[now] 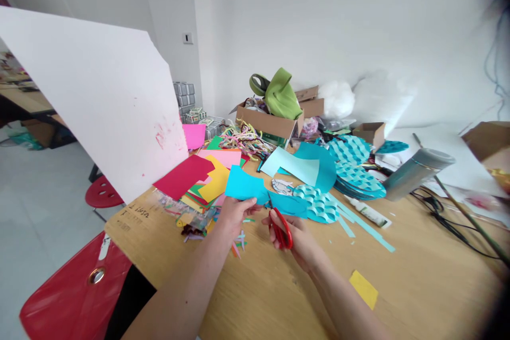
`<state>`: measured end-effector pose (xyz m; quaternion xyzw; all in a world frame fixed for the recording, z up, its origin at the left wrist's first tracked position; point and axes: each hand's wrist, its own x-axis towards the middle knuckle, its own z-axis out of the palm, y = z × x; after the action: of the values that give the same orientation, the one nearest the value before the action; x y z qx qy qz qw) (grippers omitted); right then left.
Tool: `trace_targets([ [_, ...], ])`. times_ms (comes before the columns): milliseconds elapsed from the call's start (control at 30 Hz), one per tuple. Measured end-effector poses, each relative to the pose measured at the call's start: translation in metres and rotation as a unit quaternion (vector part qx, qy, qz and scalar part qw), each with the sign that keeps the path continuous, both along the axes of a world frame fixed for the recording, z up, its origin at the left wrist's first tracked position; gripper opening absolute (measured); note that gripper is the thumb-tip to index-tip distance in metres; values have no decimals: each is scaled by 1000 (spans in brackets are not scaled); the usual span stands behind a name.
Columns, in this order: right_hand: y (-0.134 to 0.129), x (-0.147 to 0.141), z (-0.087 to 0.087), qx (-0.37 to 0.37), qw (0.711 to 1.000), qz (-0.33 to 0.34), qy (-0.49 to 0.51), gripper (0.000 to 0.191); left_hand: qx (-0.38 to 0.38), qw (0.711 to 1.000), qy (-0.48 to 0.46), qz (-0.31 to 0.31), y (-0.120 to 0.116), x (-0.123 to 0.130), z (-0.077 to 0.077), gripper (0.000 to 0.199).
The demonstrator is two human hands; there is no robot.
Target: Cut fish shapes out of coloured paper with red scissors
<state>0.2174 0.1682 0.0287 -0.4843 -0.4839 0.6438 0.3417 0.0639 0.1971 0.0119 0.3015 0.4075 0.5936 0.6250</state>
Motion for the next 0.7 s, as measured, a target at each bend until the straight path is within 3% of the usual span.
trace_targets([
  [300, 0, -2, -4, 46, 999, -17, -8, 52, 21, 999, 27, -13, -1, 4, -2, 26],
  [700, -4, -13, -13, 62, 996, -69, -1, 52, 6, 1000, -6, -24, -4, 9, -6, 25],
])
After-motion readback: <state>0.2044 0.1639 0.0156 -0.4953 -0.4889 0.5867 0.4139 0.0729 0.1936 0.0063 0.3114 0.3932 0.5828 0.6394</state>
